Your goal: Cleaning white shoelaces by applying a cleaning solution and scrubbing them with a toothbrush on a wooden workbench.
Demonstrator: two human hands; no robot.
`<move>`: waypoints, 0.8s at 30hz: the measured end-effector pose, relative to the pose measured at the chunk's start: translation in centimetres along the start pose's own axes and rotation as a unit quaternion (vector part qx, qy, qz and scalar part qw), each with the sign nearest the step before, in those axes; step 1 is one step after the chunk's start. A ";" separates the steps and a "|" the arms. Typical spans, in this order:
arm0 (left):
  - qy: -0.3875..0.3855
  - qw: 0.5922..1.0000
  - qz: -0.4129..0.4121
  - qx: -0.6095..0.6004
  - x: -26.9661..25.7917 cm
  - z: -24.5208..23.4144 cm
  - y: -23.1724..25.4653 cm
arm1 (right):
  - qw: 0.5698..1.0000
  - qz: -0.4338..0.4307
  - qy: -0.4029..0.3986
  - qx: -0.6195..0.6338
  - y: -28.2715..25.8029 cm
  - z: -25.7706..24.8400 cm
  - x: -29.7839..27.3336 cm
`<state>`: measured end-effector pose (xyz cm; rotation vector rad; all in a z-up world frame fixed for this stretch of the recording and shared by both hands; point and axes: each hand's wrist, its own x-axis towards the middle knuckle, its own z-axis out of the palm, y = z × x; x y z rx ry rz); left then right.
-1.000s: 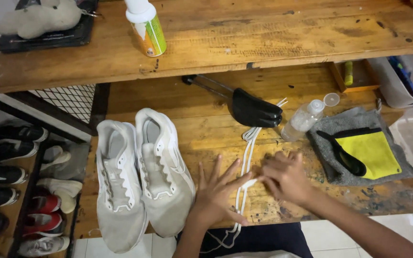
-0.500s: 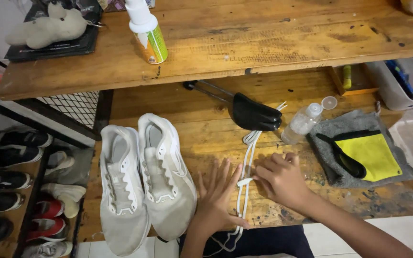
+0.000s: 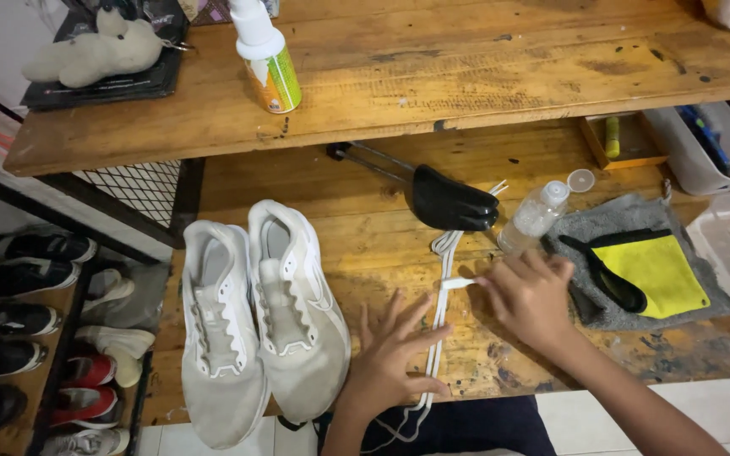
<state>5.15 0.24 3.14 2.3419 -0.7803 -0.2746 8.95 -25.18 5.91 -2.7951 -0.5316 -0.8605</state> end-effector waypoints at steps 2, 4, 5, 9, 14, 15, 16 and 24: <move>-0.016 1.000 0.006 -0.005 0.0 0.1 -0.1 | 0.999 0.010 -0.023 0.020 0.8 -0.4 -0.9; -0.021 1.000 0.001 0.014 0.0 0.0 0.0 | 0.998 0.021 -0.048 0.039 0.7 -0.3 -2.0; -0.026 0.999 -0.002 0.034 0.1 -0.2 0.1 | 0.991 -0.006 -0.093 0.094 0.4 0.0 -2.4; -0.039 0.997 -0.054 0.035 0.1 -1.0 0.9 | 0.978 -0.054 -0.146 0.137 0.0 1.5 -3.2; -0.035 0.998 -0.046 0.009 0.2 -1.1 0.5 | 0.975 -0.039 -0.137 0.172 -0.2 1.9 -2.7; -0.035 0.998 -0.046 0.008 0.2 -1.1 0.3 | 0.974 -0.070 -0.116 0.180 -0.4 1.8 -2.7; -0.027 0.999 -0.040 0.010 0.3 -1.0 0.2 | 0.974 -0.070 -0.116 0.180 -0.5 1.9 -2.5; -0.050 0.997 -0.053 0.024 0.5 -0.7 -0.2 | 0.979 -0.094 -0.104 0.146 -1.3 2.1 -2.3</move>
